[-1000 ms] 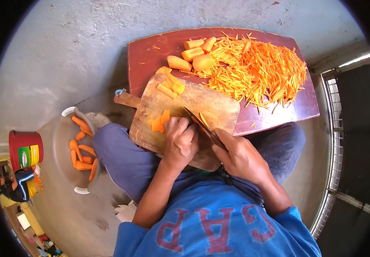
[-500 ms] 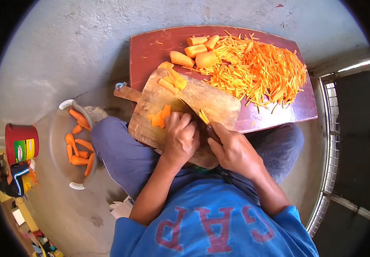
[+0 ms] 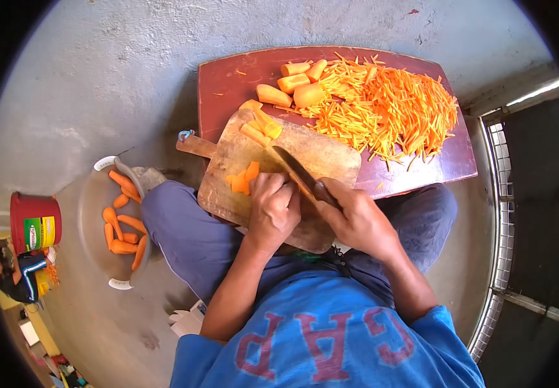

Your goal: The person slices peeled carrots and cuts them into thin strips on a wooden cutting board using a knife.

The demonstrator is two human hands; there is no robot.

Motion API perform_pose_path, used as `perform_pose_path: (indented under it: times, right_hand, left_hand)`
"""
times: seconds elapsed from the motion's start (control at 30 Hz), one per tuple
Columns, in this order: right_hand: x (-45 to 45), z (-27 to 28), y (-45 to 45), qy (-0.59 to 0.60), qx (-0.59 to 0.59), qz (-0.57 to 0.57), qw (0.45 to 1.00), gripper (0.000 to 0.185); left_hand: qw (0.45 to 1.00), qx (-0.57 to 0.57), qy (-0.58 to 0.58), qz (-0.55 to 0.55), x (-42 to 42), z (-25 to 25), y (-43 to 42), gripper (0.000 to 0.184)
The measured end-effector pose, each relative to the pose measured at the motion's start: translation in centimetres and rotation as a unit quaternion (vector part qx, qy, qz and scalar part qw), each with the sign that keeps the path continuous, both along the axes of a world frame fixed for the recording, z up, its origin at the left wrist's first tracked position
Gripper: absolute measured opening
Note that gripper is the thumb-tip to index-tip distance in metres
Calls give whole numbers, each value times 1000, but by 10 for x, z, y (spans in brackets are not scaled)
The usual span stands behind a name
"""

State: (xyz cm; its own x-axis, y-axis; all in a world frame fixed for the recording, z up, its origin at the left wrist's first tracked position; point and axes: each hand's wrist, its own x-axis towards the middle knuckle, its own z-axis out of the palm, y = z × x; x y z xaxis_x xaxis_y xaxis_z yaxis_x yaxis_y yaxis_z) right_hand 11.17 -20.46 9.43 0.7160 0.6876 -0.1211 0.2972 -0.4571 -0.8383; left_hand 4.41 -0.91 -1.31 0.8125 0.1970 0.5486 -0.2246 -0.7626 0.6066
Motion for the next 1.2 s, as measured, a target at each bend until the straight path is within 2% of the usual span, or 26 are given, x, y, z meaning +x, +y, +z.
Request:
perform_pose_path:
  times: [0.1,0.2,0.23,0.33,0.4,0.47,0.53,0.6,0.63,0.77,0.83,0.87,0.93,1.07,1.2]
  right_hand:
    - [-5,12,-21,55,-8,-22,998,28]
    - [-10,25,-32,77,-23,6,997,27]
    - [-11,18,-35,71,-3,19,997,26]
    - [5,2,-37,24,-43,44,998,27]
    - [30,-6,-40,35,-52,18,998,30]
    - [64,-24,-48,-35,-27,-40,998,31]
    - [100,-26,-54,-1,-38,-121,992,23]
    - [109,-23,-57,-49,8,-130,990,20]
    - [105,-15,-61,7,-17,-134,991,21]
    - [45,3,-51,11,-22,-46,999,26]
    - [20,7,-44,37,-23,1,999,27]
    - [11,0,-43,89,-28,4,996,29]
    - [0,-1,-41,19,-25,32,999,31]
    - [-13,10,-45,17,-30,31,999,32]
    - [-24,7,-51,28,-23,1,999,32]
  left_hand:
    - [999,-37,-20,16,-3,-4,0,14]
    - [999,-46,-11,20,-4,-4,2,13]
    - [999,-43,-5,16,-5,-3,3,13]
    - [998,-48,-2,28,-9,-2,3,11]
    - [999,-37,7,20,-13,-3,7,15]
    - [1000,4,0,23,-15,6,10,18]
    - [998,45,25,29,-21,18,13,21]
    - [996,71,51,34,-25,31,17,25]
    - [994,76,67,36,-27,36,19,27]
    - [986,63,153,21,-37,36,28,29]
    - [989,32,144,14,-36,29,25,28]
    - [990,17,139,11,-35,25,22,28]
    - [991,-2,131,-16,-28,22,14,27]
    - [995,-35,77,-53,-13,9,3,28]
    - [996,-15,64,-56,-21,24,-1,27]
